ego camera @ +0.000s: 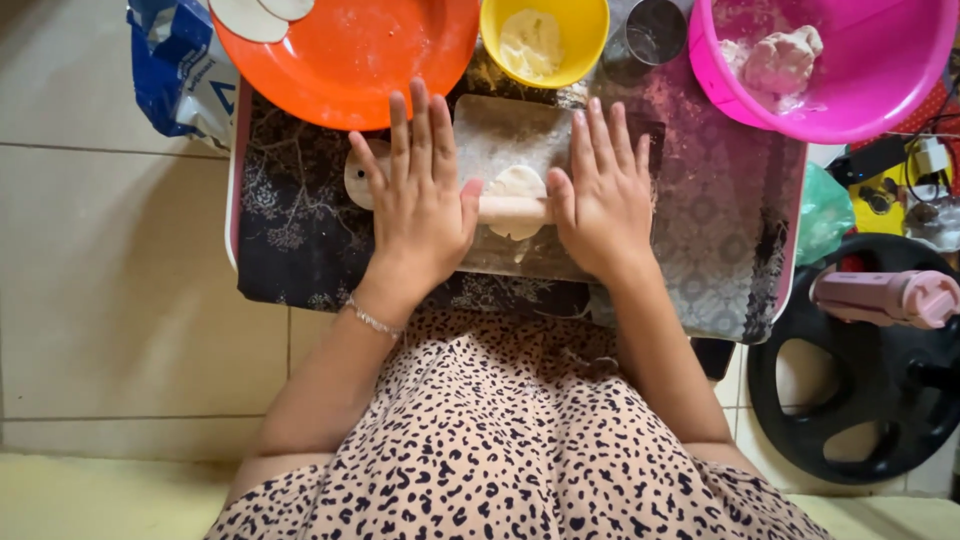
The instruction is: Rolling out small pieces of dough into flat circular wrappers using a rolling pin on a wooden board.
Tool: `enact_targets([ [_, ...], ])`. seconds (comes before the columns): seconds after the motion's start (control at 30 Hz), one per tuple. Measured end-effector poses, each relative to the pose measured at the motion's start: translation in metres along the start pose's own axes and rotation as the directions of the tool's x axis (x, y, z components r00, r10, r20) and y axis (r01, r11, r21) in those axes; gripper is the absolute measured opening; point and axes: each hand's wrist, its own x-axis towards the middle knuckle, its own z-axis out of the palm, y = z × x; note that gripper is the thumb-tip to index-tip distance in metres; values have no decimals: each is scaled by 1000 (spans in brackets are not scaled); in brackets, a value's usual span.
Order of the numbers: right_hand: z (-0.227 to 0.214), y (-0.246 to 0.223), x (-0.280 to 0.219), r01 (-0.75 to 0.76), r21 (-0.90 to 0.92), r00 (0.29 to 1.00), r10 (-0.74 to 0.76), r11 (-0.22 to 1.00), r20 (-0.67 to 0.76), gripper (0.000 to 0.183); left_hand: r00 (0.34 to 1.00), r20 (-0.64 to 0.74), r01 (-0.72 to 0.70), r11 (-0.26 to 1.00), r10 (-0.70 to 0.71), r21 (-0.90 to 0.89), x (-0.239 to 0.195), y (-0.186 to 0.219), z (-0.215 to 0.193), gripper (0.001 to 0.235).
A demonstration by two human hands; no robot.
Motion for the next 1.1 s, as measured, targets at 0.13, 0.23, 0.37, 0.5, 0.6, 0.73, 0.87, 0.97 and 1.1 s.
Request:
enact_targets([
  [0.13, 0, 4, 21, -17, 11, 1000, 17, 1000, -6, 65, 999, -31, 17, 998, -19, -59, 18, -3, 5, 85],
  [0.23, -1, 5, 21, -61, 15, 996, 60, 998, 58, 66, 999, -9, 44, 998, -45, -33, 18, -4, 15, 86],
  [0.37, -2, 2, -3, 47, -4, 999, -47, 999, -25, 65, 991, -136, -2, 999, -3, -38, -5, -1, 19, 90],
  [0.5, -5, -5, -20, 71, 14, 993, -69, 997, -96, 61, 990, -135, -34, 999, 31, -15, -18, 1, 21, 89],
  [0.6, 3, 2, 3, 41, -3, 996, -42, 999, -77, 66, 999, -11, 32, 999, -33, -22, 3, 0, 12, 86],
  [0.73, -1, 6, 25, -17, 13, 1000, 16, 1000, 24, 67, 995, -83, 46, 999, -47, -10, 20, -1, 8, 90],
  [0.87, -2, 3, 4, -1, -15, 998, 2, 1000, 56, 70, 999, -53, 2, 998, -6, -70, 2, 0, 6, 89],
  [0.97, -3, -3, -21, 14, 2, 1000, -14, 1000, 27, 70, 993, -109, -67, 987, 51, -146, -13, 0, 1, 90],
  [1.1, -28, -12, -15, -33, 242, 999, 28, 970, 23, 62, 933, -359, -79, 980, 8, -185, 8, 0, -7, 78],
])
